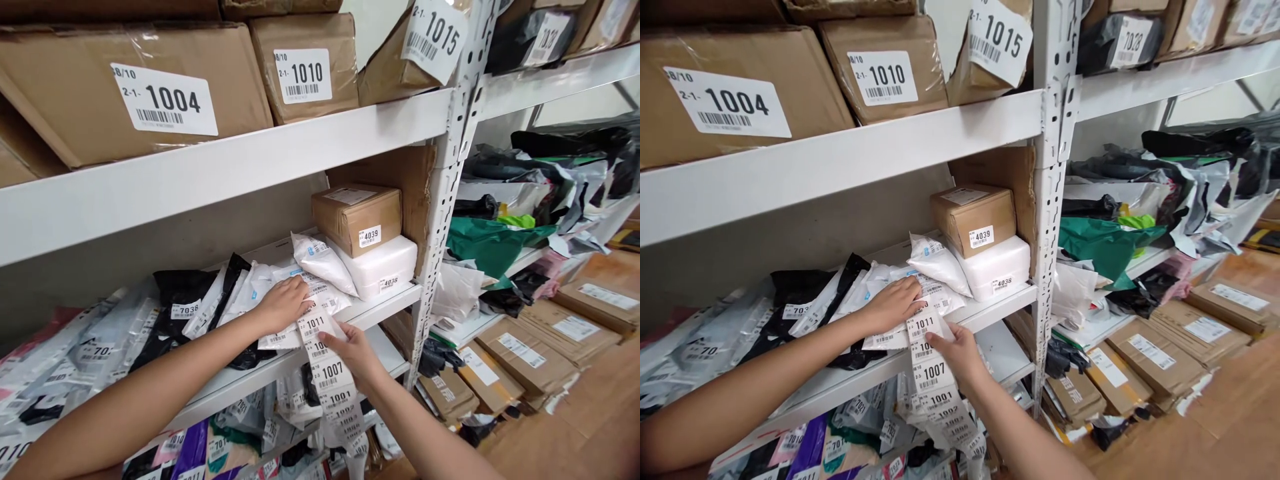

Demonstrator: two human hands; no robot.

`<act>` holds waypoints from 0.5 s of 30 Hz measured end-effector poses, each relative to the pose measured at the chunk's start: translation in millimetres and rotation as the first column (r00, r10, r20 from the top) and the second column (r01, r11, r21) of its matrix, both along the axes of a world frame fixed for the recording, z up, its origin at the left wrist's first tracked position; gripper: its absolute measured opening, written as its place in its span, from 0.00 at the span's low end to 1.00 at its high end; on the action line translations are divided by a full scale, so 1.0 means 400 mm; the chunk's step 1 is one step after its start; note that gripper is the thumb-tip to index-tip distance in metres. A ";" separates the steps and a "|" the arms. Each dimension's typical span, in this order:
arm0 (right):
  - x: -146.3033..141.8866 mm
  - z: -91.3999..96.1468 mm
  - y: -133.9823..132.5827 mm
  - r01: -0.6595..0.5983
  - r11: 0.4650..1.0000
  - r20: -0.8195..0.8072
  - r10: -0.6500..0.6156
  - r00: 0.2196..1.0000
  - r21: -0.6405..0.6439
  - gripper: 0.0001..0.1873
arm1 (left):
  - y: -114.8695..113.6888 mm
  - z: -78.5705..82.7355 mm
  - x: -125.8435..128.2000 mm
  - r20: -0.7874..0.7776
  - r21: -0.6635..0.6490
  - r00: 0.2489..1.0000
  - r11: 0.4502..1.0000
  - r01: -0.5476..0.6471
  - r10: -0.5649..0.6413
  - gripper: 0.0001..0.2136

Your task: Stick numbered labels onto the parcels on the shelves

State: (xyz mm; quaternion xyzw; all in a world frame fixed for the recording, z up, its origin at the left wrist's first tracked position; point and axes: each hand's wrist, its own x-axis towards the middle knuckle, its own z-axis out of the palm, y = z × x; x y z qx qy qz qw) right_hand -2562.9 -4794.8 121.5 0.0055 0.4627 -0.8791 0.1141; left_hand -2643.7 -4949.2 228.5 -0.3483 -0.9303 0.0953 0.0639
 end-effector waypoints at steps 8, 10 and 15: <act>0.085 -0.016 0.104 0.006 0.980 -0.358 0.068 0.931 0.201 0.11 | 0.025 0.052 -0.016 -0.042 0.472 0.981 0.869 -0.149 0.191 0.40; 0.071 0.025 0.146 0.023 0.985 -0.399 0.048 0.916 0.172 0.10 | 0.037 0.085 -0.033 -0.103 0.508 0.994 0.861 0.024 0.033 0.28; -0.019 0.132 0.165 0.164 0.983 -0.403 -0.117 0.908 0.085 0.15 | 0.028 0.136 -0.078 0.318 0.434 0.838 0.854 0.287 -0.443 0.02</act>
